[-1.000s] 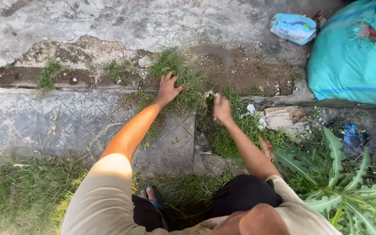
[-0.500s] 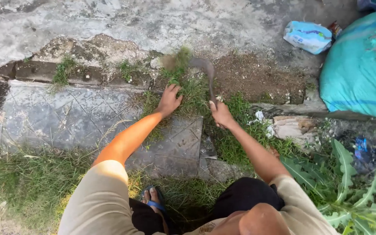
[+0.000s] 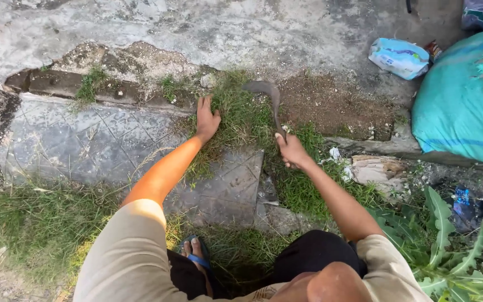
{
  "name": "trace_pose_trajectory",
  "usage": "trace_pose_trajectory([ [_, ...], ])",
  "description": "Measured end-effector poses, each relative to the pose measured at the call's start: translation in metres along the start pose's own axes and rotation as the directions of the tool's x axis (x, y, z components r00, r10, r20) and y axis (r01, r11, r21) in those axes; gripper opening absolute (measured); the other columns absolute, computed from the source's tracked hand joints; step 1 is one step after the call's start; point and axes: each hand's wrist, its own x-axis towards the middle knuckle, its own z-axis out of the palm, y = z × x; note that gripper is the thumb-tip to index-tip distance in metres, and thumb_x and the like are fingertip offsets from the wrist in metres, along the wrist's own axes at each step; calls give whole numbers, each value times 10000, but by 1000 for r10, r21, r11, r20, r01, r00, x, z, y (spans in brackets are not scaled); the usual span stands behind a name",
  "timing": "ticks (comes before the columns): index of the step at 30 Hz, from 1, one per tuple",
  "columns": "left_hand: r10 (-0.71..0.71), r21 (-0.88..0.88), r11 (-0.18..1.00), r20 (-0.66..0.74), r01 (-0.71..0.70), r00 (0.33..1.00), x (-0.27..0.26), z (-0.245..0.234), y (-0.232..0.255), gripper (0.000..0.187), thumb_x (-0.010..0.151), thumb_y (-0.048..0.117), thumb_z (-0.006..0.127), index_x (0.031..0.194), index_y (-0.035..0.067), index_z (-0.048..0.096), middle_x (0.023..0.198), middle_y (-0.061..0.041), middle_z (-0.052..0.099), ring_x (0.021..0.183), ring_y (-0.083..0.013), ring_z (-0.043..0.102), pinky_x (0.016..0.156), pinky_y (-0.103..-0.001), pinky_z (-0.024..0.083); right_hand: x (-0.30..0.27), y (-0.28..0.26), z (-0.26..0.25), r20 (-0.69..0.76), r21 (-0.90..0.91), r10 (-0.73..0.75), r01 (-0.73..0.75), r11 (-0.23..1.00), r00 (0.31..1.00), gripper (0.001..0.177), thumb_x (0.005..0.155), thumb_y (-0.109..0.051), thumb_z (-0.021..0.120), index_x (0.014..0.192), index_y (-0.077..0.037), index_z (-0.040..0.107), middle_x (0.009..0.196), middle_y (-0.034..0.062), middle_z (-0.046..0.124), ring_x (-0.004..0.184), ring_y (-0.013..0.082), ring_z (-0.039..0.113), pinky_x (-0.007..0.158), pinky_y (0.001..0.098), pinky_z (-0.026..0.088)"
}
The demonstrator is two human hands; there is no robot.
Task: Weeding grass using a sickle
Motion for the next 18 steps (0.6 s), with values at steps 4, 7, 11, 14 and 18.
trace_pose_trajectory([
  [4,1,-43,999,-90,-4,996,8,2,-22,698,740,-79,496,1435,-8,505,1366,-209,494,1284,-398,522,1127,-438,418,35,-13,-4,-121,182,-63,85,980,991,375,1098,-408,475,943,-66,473,562,-18,471,371,119,448,302,328,395],
  [7,130,130,984,-51,-122,990,-3,7,-30,487,718,-39,610,1199,-43,688,1285,-218,537,1228,-433,506,1072,-475,414,39,-11,13,-253,-61,-135,124,990,958,437,1119,-400,416,939,-23,544,555,13,527,365,137,510,324,321,441],
  [11,-91,-7,996,-105,90,990,12,16,-54,285,851,35,575,1078,-31,735,1305,-193,572,1265,-368,535,1142,-468,415,-15,20,35,-115,-184,-143,120,976,983,346,1086,-355,437,980,-35,511,528,35,530,340,164,519,316,342,452],
  [14,-231,-108,970,-106,220,967,14,23,-43,284,952,169,596,1128,-35,687,1353,-189,576,1323,-348,535,1199,-480,387,-51,49,23,-58,-100,-73,67,993,996,297,1068,-330,462,996,-45,505,534,23,507,339,158,495,306,357,435],
  [18,-216,37,976,72,214,974,33,-6,22,521,983,458,607,1334,74,589,1548,-174,436,1493,-361,333,1252,-540,235,-72,57,-4,-204,-111,-106,85,990,973,309,1059,-361,420,968,-87,528,510,5,526,334,132,517,300,335,462],
])
